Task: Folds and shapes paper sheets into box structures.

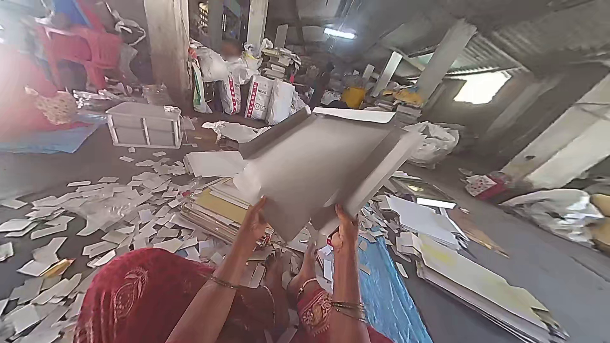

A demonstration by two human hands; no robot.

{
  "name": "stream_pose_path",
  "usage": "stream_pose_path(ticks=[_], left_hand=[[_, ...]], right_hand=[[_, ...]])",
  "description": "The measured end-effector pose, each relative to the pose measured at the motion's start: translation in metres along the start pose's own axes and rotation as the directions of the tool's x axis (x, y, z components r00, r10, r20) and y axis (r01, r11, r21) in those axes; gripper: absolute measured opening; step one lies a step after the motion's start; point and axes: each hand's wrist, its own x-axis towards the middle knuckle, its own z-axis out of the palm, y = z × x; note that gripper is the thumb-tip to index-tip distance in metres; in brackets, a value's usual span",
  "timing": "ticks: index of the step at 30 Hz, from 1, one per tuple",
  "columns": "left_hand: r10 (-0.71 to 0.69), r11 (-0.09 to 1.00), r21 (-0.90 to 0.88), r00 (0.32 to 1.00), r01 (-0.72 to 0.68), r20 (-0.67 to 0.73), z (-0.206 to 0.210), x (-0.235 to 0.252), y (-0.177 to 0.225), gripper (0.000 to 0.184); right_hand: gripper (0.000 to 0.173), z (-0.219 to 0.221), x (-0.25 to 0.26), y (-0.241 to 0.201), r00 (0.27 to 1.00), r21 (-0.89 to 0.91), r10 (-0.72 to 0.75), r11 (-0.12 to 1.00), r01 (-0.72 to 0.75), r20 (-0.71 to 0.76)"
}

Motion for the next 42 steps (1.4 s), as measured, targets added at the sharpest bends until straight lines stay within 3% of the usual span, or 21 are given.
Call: stream_pose_path(ticks=[3,6,8,10,14,16,19,20,22,25,28,30,32,33,34,35,36,37,38,40,42], left_hand=[[0.088,0.993,0.093,0.99,-0.078,-0.113,-0.027,0.016,0.008,0.052],[0.366,0.886,0.384,0.9,-0.26,-0.235,-0.059,0.028,0.027,0.08],[0.587,0.671,0.617,0.803,-0.411,-0.104,-0.064,0.033,0.049,0.097],[0.71,0.405,0.773,0.701,-0.487,0.069,-0.053,0.032,0.069,0.108],[0.768,-0.047,0.834,0.514,-0.55,0.382,-0.023,0.014,0.095,0.115],[0.784,-0.121,0.832,0.462,-0.541,0.415,-0.012,-0.002,0.104,0.117],[0.832,-0.154,0.833,0.385,-0.532,0.4,-0.014,-0.02,0.117,0.119],[0.828,-0.163,0.844,0.394,-0.512,0.399,-0.01,-0.031,0.125,0.118],[0.801,-0.189,0.862,0.434,-0.471,0.413,0.002,-0.056,0.139,0.109],[0.741,-0.158,0.884,0.539,-0.439,0.4,0.018,-0.084,0.153,0.082],[0.725,-0.103,0.919,0.603,-0.381,0.332,0.021,-0.09,0.159,0.058],[0.743,-0.141,0.908,0.564,-0.394,0.36,0.01,-0.081,0.162,0.048],[0.795,-0.222,0.844,0.411,-0.488,0.446,-0.009,-0.043,0.168,0.044],[0.812,-0.227,0.825,0.367,-0.517,0.454,-0.012,-0.032,0.168,0.045],[0.828,-0.205,0.827,0.358,-0.523,0.431,-0.005,-0.034,0.163,0.044],[0.821,-0.131,0.858,0.43,-0.497,0.375,0.014,-0.055,0.156,0.042],[0.777,-0.01,0.897,0.562,-0.442,0.286,0.043,-0.092,0.149,0.042],[0.737,0.105,0.907,0.645,-0.407,0.204,0.066,-0.121,0.143,0.042],[0.712,0.192,0.899,0.687,-0.393,0.148,0.081,-0.14,0.138,0.043],[0.709,0.305,0.852,0.699,-0.425,0.095,0.086,-0.151,0.129,0.046],[0.72,0.375,0.795,0.69,-0.476,0.074,0.078,-0.146,0.124,0.045]], right_hand=[[0.059,-0.019,0.013,-0.008,0.996,-0.081,-0.082,0.993,0.084,0.022],[0.054,-0.038,0.022,-0.027,0.972,-0.23,-0.223,0.945,0.233,0.07],[0.052,-0.041,0.023,-0.04,0.948,-0.303,-0.303,0.898,0.318,0.098],[0.054,-0.039,0.02,-0.046,0.925,-0.353,-0.346,0.855,0.381,0.16],[0.047,-0.028,0.01,-0.047,0.827,-0.432,-0.42,0.71,0.556,0.374],[0.047,-0.022,-0.001,-0.057,0.792,-0.522,-0.386,0.601,0.605,0.473],[0.036,-0.019,-0.01,-0.062,0.769,-0.613,-0.297,0.471,0.634,0.567],[0.035,-0.018,-0.011,-0.064,0.759,-0.609,-0.277,0.465,0.642,0.589],[0.034,-0.018,-0.013,-0.067,0.709,-0.563,-0.292,0.448,0.695,0.642],[0.032,-0.021,-0.013,-0.069,0.624,-0.484,-0.361,0.407,0.774,0.693],[0.031,-0.027,-0.014,-0.074,0.605,-0.46,-0.383,0.408,0.789,0.698],[0.03,-0.031,-0.013,-0.08,0.584,-0.458,-0.442,0.366,0.81,0.681],[0.029,-0.037,-0.006,-0.083,0.552,-0.478,-0.54,0.286,0.83,0.636],[0.028,-0.042,-0.001,-0.083,0.535,-0.5,-0.594,0.242,0.831,0.601],[0.028,-0.049,0.004,-0.084,0.521,-0.525,-0.636,0.206,0.826,0.569],[0.028,-0.056,0.009,-0.085,0.513,-0.555,-0.674,0.179,0.812,0.532],[0.029,-0.064,0.012,-0.086,0.509,-0.593,-0.715,0.163,0.788,0.48],[0.031,-0.072,0.016,-0.088,0.493,-0.628,-0.757,0.142,0.765,0.43],[0.037,-0.081,0.018,-0.091,0.476,-0.652,-0.785,0.124,0.748,0.397],[0.058,-0.095,0.021,-0.1,0.489,-0.663,-0.795,0.151,0.733,0.359],[0.073,-0.099,0.021,-0.109,0.573,-0.623,-0.746,0.279,0.731,0.339]])
